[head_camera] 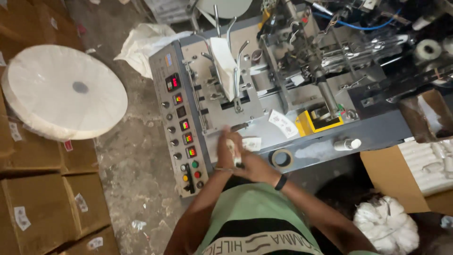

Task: The recorder interacts with a manufacturing machine, handling small white bottles and labels.

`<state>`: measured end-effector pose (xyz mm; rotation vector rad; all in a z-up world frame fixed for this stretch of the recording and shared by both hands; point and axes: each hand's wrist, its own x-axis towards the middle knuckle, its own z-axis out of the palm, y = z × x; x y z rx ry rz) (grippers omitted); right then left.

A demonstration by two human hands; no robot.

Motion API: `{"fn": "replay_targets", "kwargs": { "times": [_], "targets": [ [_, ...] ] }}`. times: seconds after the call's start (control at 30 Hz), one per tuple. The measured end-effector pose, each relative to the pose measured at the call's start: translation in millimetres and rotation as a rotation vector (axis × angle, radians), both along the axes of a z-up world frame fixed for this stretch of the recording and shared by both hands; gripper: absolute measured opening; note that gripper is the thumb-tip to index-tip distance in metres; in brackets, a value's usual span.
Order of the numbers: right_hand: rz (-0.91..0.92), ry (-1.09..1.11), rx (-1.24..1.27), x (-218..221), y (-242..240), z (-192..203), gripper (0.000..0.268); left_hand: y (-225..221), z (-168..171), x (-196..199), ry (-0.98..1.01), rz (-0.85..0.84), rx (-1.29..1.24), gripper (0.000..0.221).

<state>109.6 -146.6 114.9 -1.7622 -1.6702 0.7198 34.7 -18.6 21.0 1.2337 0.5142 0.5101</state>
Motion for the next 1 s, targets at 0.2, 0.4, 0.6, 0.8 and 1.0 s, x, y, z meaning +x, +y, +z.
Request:
{"fn": "replay_targets", "kwargs": {
  "times": [0.2,0.4,0.6,0.8,1.0],
  "targets": [
    [-0.279,0.039,0.040,46.4,8.7,-39.9,0.065,21.8,18.3,-11.6,-0.202,0.245,0.019,0.038],
    [-0.369,-0.201,-0.015,70.4,-11.4,-52.6,0.057,15.6,1.7,-38.2,0.408,-0.250,1.099,0.047],
    [-0.746,-0.400,0.129,136.9,-47.1,-112.2,0.050,24.4,-23.8,-31.1,0.512,-0.316,1.052,0.072],
    [-0.837,-0.156,0.032,128.5,-52.3,-76.8,0.042,27.7,2.2,-17.6,0.596,-0.331,1.146,0.088],
    [-0.864,0.165,0.292,80.1,-42.2,-26.0,0.048,21.8,16.0,6.7,0.239,-0.100,0.727,0.060]
  ]
}}
